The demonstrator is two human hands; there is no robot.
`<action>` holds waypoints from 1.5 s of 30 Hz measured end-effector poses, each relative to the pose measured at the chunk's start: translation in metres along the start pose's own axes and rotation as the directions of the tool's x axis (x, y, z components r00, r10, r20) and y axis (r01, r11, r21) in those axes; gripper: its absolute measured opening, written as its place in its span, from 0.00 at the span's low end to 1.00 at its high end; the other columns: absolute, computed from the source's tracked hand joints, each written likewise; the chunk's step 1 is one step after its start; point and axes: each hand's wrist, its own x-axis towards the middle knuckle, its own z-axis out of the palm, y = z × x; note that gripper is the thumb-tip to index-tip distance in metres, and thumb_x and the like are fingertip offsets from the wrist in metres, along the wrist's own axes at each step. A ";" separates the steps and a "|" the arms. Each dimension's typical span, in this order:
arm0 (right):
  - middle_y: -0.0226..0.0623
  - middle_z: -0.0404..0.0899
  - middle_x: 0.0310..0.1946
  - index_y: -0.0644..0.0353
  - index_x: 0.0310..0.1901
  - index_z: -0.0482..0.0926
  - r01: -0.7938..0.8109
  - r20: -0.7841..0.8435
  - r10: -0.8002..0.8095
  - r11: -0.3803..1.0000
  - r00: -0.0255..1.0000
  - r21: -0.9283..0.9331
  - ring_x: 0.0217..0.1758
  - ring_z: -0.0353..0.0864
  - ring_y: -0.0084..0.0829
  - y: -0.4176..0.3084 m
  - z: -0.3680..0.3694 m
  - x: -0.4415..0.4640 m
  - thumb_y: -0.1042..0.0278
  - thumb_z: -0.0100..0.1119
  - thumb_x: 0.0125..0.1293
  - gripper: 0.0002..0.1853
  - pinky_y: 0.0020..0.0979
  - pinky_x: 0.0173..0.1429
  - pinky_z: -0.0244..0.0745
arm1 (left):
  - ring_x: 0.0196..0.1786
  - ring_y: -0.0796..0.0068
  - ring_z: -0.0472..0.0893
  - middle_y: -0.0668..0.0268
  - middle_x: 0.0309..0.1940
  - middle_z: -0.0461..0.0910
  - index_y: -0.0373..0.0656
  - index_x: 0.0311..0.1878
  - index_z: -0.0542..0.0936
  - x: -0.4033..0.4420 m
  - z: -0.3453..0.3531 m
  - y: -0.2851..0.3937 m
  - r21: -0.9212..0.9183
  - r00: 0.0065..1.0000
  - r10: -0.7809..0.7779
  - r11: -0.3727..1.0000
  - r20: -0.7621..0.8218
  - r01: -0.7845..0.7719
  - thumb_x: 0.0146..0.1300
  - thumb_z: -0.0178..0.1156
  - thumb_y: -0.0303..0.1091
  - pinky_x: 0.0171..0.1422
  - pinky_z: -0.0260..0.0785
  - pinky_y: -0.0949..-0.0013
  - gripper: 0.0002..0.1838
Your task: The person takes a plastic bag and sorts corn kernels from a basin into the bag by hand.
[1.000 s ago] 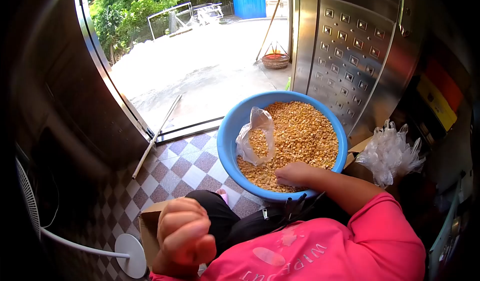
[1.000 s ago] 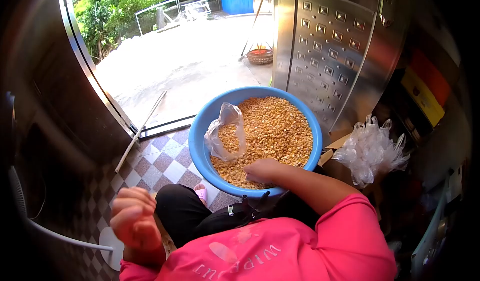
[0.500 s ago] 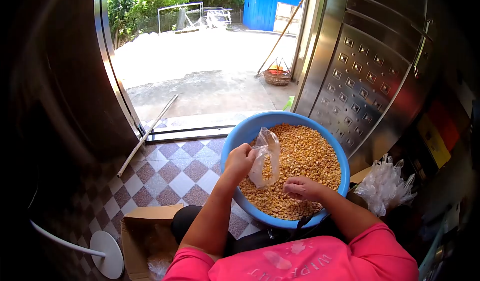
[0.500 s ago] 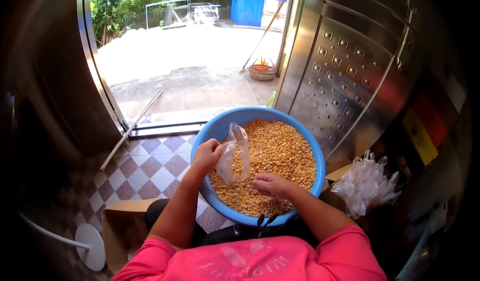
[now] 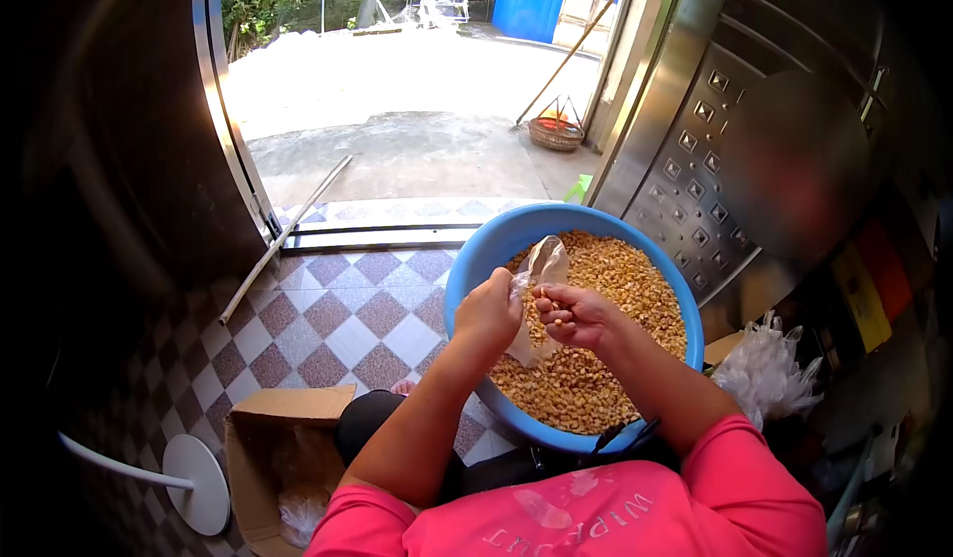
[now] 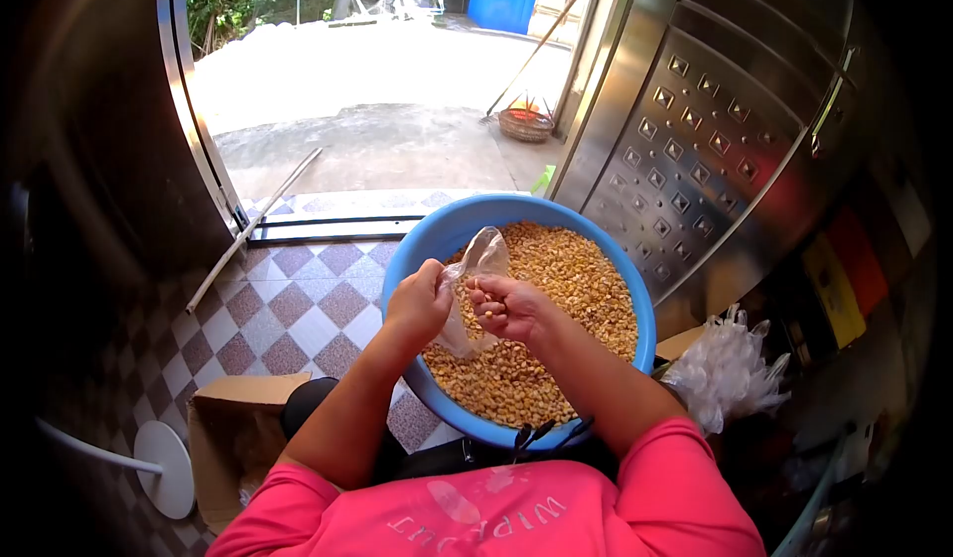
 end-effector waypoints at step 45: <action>0.49 0.77 0.33 0.61 0.36 0.73 -0.010 -0.051 0.045 -0.643 0.998 -0.766 0.38 0.78 0.48 0.069 0.006 -0.029 0.55 0.50 0.61 0.15 0.46 0.42 0.72 | 0.23 0.83 0.69 0.74 0.25 0.69 0.45 0.43 0.71 0.005 -0.013 -0.015 -0.968 0.967 -0.060 -0.059 0.248 0.245 0.62 0.58 0.35 0.30 0.67 0.76 0.09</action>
